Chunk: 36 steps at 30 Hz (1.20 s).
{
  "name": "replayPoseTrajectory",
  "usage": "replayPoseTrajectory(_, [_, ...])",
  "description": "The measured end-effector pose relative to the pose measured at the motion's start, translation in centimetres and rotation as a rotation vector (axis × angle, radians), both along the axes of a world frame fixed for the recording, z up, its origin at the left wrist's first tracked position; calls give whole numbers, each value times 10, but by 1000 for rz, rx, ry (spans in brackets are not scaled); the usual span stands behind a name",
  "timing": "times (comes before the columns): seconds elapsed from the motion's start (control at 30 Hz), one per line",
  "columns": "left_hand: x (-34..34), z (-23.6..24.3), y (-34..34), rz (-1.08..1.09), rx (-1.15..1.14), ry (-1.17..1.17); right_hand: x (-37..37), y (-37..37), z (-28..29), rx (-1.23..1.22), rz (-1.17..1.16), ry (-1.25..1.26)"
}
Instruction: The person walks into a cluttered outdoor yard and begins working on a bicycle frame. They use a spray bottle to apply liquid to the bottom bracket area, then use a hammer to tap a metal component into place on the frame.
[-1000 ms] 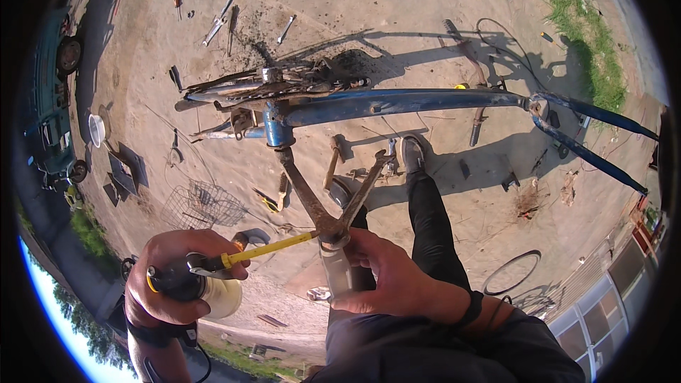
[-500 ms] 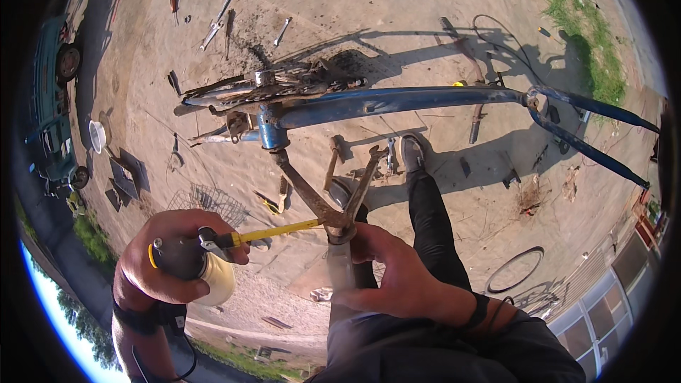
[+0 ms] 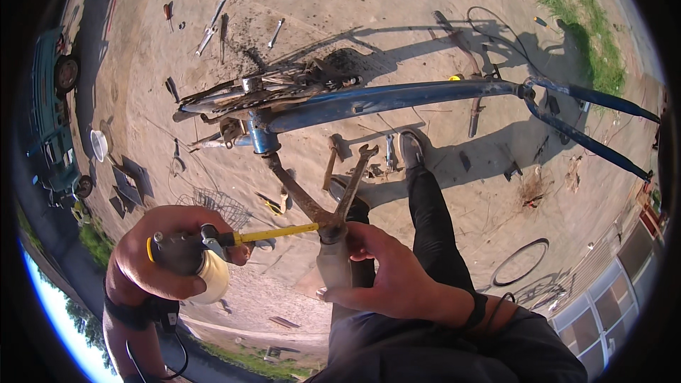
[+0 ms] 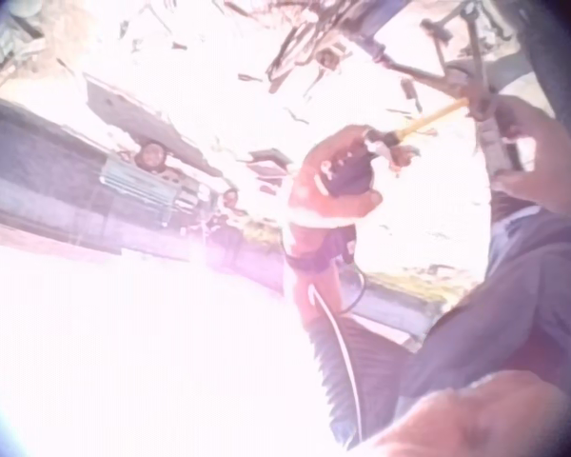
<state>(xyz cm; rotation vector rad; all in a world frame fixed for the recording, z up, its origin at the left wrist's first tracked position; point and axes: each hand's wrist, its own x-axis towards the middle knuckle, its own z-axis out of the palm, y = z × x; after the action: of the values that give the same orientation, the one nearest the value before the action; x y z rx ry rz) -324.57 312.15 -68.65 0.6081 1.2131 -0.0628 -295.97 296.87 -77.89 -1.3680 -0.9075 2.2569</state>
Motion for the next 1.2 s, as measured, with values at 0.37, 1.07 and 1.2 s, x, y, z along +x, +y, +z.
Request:
replayPoseTrajectory(0.37, [-1,-2,1,-42,35,-15,1,2,1,8,7,-14])
replayPoseTrajectory(1.07, [-6,-2,-1,3,16,-120,-1,-1,2,10,-25,-20])
replayPoseTrajectory(1.2, [-8,-4,-2,-19,57,-138,-1,-2,1,22,-17,-16])
